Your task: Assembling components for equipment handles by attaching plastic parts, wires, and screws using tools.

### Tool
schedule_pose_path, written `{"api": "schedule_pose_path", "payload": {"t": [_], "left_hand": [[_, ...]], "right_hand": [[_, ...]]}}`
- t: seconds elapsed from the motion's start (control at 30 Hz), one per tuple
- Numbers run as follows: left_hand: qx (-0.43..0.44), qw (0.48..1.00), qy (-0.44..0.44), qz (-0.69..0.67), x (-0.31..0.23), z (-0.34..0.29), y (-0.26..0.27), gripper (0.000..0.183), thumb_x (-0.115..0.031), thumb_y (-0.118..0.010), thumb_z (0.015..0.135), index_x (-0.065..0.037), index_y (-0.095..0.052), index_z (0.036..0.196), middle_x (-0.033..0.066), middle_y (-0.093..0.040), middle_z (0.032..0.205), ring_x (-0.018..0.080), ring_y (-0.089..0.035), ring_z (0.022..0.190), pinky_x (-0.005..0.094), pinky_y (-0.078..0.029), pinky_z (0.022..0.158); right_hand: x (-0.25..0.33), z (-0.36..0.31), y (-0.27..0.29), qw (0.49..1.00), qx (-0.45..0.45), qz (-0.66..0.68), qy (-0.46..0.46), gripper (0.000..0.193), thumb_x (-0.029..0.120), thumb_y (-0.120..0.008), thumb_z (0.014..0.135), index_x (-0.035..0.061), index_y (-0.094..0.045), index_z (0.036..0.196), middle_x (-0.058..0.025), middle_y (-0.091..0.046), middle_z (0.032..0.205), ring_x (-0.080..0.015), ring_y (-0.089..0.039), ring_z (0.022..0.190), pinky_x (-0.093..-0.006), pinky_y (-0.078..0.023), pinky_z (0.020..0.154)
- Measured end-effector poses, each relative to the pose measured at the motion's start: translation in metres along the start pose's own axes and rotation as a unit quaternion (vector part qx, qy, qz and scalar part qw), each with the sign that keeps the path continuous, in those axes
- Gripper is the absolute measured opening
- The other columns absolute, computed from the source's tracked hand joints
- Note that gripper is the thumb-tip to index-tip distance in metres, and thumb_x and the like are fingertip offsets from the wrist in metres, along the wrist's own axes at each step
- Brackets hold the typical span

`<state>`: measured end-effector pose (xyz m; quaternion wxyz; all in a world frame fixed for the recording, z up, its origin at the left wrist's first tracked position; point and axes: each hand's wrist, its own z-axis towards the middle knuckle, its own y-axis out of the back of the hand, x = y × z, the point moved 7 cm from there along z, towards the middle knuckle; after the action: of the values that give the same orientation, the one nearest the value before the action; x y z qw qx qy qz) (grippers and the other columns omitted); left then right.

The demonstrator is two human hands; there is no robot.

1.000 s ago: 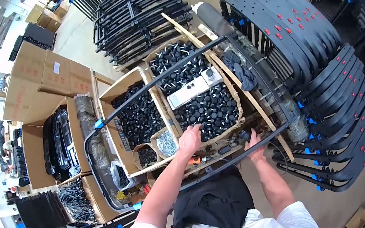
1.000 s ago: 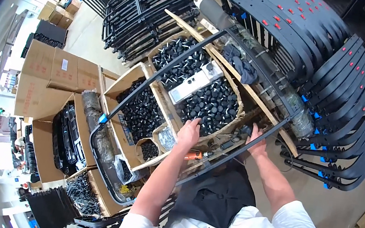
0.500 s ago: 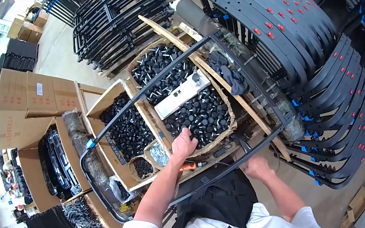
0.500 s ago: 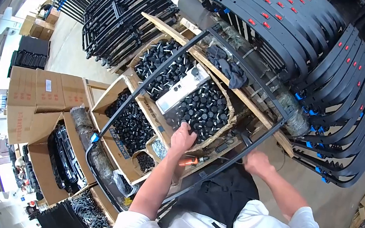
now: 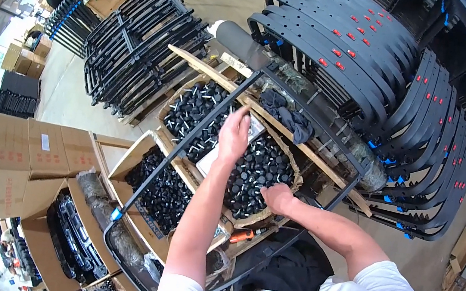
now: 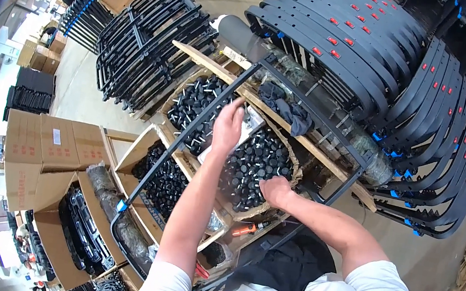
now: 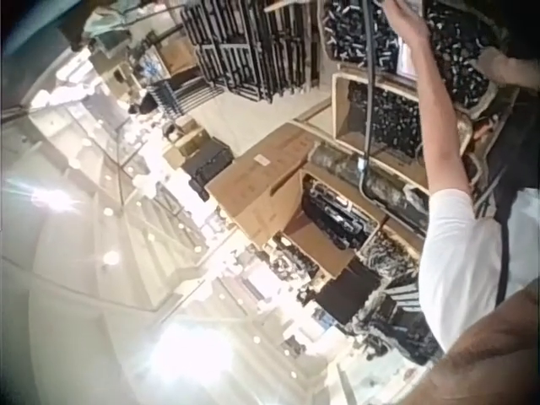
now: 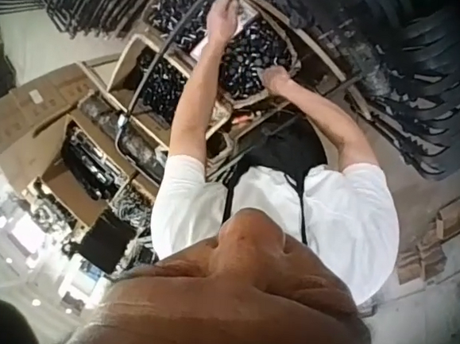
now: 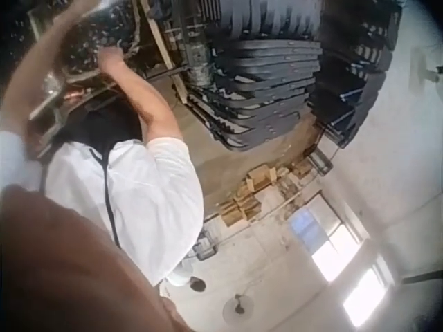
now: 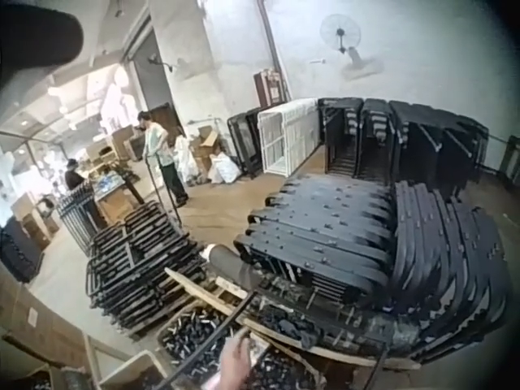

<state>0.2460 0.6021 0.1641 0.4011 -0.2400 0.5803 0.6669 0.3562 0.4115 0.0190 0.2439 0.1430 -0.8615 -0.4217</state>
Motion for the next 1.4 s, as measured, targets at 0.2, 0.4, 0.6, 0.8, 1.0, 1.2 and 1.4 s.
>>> {"api": "schedule_pose_path", "payload": {"t": [0.2, 0.4, 0.6, 0.8, 1.0, 1.2, 1.4], "left_hand": [[-0.019, 0.999, 0.036, 0.012, 0.023, 0.102, -0.014, 0.038, -0.02, -0.059, 0.106, -0.004, -0.059, 0.141, 0.0254, -0.07, 0.128, 0.0414, -0.067, 0.121, 0.0465, -0.052, 0.104], [0.016, 1.0, 0.02, -0.01, 0.038, 0.146, -0.041, 0.037, -0.019, -0.059, 0.106, -0.009, -0.06, 0.142, 0.0222, -0.071, 0.131, 0.0406, -0.067, 0.123, 0.0445, -0.051, 0.106], [0.042, 0.999, 0.018, -0.015, 0.047, 0.152, -0.056, 0.037, -0.018, -0.06, 0.106, -0.01, -0.061, 0.142, 0.0184, -0.071, 0.129, 0.0343, -0.069, 0.116, 0.0404, -0.052, 0.103], [0.062, 0.996, -0.058, 0.025, 0.041, 0.149, -0.058, 0.037, -0.009, -0.058, 0.105, -0.017, -0.063, 0.141, 0.0166, -0.064, 0.136, 0.0386, -0.064, 0.123, 0.044, -0.052, 0.104], [0.047, 0.998, -0.025, 0.014, 0.035, 0.144, -0.062, 0.036, -0.021, -0.057, 0.105, -0.022, -0.066, 0.14, 0.015, -0.063, 0.131, 0.0354, -0.066, 0.118, 0.043, -0.052, 0.103], [0.017, 0.998, -0.056, -0.012, 0.055, 0.154, -0.059, 0.032, -0.024, -0.06, 0.107, -0.02, -0.07, 0.137, 0.0147, -0.066, 0.129, 0.0333, -0.064, 0.124, 0.0399, -0.05, 0.107], [0.066, 0.99, 0.032, -0.124, 0.073, 0.156, -0.072, 0.034, -0.018, -0.055, 0.108, -0.015, -0.063, 0.142, 0.0097, -0.068, 0.137, 0.0272, -0.066, 0.122, 0.0387, -0.049, 0.109]], "right_hand": [[-0.027, -0.043, 0.043, 0.881, -0.078, 0.461, -0.074, 0.027, 0.018, -0.061, 0.099, 0.0048, -0.068, 0.121, -0.0158, -0.076, 0.1, -0.0344, -0.074, 0.098, -0.0466, -0.055, 0.089], [-0.054, -0.12, 0.067, 0.829, -0.145, 0.529, -0.108, 0.038, 0.028, -0.072, 0.094, 0.0065, -0.066, 0.125, -0.0133, -0.073, 0.107, -0.0247, -0.071, 0.099, -0.0408, -0.055, 0.089], [-0.079, -0.174, 0.061, 0.771, -0.131, 0.582, -0.221, 0.04, 0.033, -0.077, 0.095, 0.0043, -0.068, 0.122, -0.0088, -0.069, 0.098, -0.0176, -0.066, 0.086, -0.0357, -0.054, 0.078], [-0.087, -0.208, 0.089, 0.807, -0.254, 0.501, -0.185, 0.033, 0.022, -0.076, 0.092, 0.0045, -0.073, 0.12, -0.0088, -0.065, 0.102, -0.0198, -0.064, 0.088, -0.0351, -0.054, 0.077], [-0.116, -0.243, 0.094, 0.797, -0.308, 0.455, -0.253, 0.032, 0.012, -0.071, 0.091, 0.0022, -0.07, 0.122, -0.0084, -0.062, 0.108, -0.0188, -0.063, 0.087, -0.0336, -0.053, 0.075], [-0.143, -0.269, 0.11, 0.796, -0.37, 0.38, -0.291, 0.033, 0.009, -0.069, 0.092, 0.0024, -0.067, 0.124, -0.0091, -0.06, 0.106, -0.019, -0.062, 0.085, -0.0336, -0.053, 0.075], [-0.172, -0.291, 0.109, 0.797, -0.414, 0.299, -0.322, 0.032, 0.008, -0.066, 0.092, 0.0027, -0.066, 0.123, -0.0101, -0.059, 0.116, -0.0195, -0.062, 0.082, -0.0333, -0.053, 0.075]]}}
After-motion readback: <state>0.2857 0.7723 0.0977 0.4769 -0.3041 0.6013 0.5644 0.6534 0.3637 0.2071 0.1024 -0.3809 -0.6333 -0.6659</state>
